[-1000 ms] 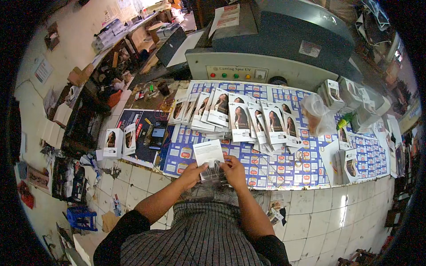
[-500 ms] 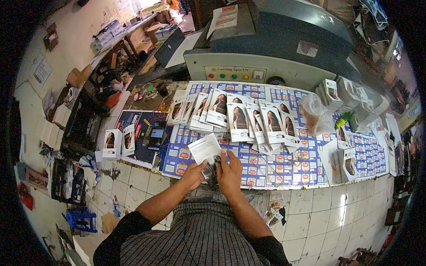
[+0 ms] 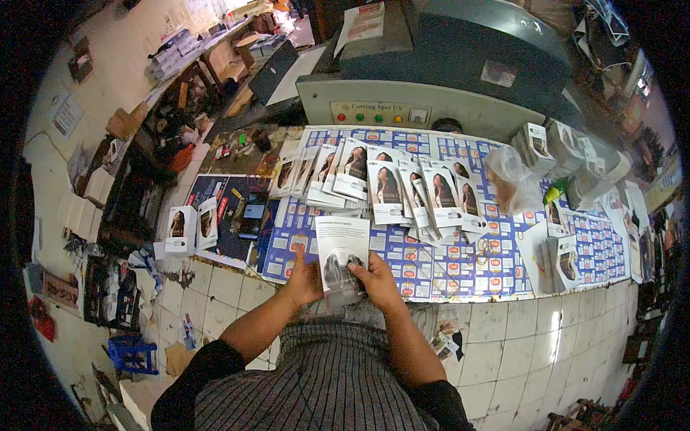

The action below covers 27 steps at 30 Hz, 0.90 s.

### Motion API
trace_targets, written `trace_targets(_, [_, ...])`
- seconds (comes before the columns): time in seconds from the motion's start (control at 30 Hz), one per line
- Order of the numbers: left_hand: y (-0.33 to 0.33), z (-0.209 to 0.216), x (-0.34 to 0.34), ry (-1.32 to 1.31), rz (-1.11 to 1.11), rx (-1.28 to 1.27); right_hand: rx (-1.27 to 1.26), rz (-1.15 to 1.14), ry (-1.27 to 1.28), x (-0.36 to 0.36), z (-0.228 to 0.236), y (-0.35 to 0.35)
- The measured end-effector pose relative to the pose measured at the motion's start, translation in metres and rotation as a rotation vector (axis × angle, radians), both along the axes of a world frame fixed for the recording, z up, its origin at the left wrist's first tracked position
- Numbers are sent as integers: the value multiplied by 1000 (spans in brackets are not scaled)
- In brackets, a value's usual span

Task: The person folds and stacks printed paper packaging by hand, aligning the edges and placing them in a pile on a table.

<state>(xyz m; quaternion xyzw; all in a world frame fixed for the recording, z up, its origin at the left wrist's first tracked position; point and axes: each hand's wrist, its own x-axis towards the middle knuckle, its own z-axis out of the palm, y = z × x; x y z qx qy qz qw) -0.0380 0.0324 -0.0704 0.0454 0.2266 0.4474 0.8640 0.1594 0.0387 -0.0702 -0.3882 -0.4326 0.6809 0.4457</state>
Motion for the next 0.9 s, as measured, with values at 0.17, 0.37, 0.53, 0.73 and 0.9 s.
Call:
trace_targets(0.17, [-1, -49, -9, 486, 27, 98, -97, 15, -155, 10, -16, -1])
trace_targets(0.37, [22, -72, -13, 1602, -372, 460, 158, -185, -883, 52, -57, 2])
trace_targets(0.53, [24, -73, 26, 2107, -203, 786, 301, -374, -1018, 58, -82, -2])
trace_targets(0.73, [27, -92, 39, 2008, -661, 1550, 175, -204, -720, 67, -49, -8])
trace_targets(0.9, [25, -88, 45, 2012, -604, 1542, -187, -143, -310, 86, -65, 2])
